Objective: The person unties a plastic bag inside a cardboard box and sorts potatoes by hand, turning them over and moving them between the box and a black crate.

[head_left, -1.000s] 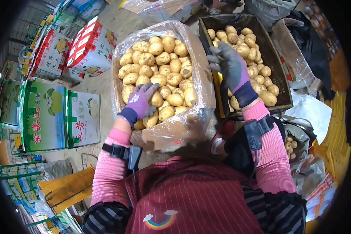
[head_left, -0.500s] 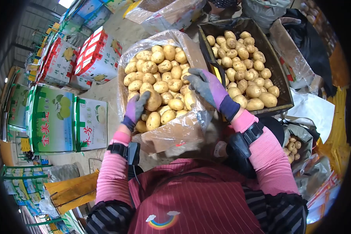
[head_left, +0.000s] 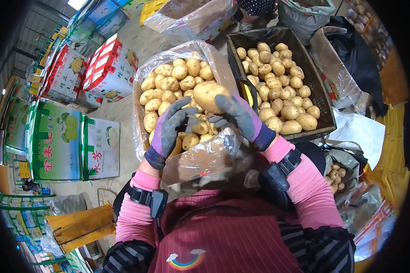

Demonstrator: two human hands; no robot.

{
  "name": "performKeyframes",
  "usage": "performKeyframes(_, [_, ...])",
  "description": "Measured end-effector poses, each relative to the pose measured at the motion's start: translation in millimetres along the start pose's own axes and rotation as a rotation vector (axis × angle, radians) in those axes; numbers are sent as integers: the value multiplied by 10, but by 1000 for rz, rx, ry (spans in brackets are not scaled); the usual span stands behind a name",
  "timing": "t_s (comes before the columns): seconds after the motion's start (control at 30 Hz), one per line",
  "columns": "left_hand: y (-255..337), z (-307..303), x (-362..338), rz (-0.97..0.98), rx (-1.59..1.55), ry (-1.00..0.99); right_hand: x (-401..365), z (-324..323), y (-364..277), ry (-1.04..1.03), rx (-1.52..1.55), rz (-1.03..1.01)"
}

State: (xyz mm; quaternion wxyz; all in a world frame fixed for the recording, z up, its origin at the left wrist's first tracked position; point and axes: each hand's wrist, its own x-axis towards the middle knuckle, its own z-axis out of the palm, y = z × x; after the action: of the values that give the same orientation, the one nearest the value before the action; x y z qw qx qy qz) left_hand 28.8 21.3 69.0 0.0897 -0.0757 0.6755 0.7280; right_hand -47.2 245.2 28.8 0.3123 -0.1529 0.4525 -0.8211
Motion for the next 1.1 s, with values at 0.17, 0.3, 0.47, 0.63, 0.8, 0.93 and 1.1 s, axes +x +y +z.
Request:
performKeyframes(0.17, [-25,104,77,242,243,-54,39,-133,157,-23,218,194])
performKeyframes(0.3, [-151,-73,135,379,510,-176,-29,12,6,33,-18,187])
performKeyframes(0.47, [-211,-61,68,-84,-913,-311,-106,6,-75,5,-487,-84])
performKeyframes(0.63, [-482,-179,86,-151,-1058,-415,-132,72,-141,-14,-706,-320])
performKeyframes(0.8, [-491,150,34,-29,-460,-60,-118,53,-119,-109,-717,-357])
performKeyframes(0.93, [-307,259,27,-280,-505,-175,-107,-47,-38,4,-343,-57])
performKeyframes(1.1, [-261,60,-17,-256,-332,-76,-97,-199,-4,15,156,42])
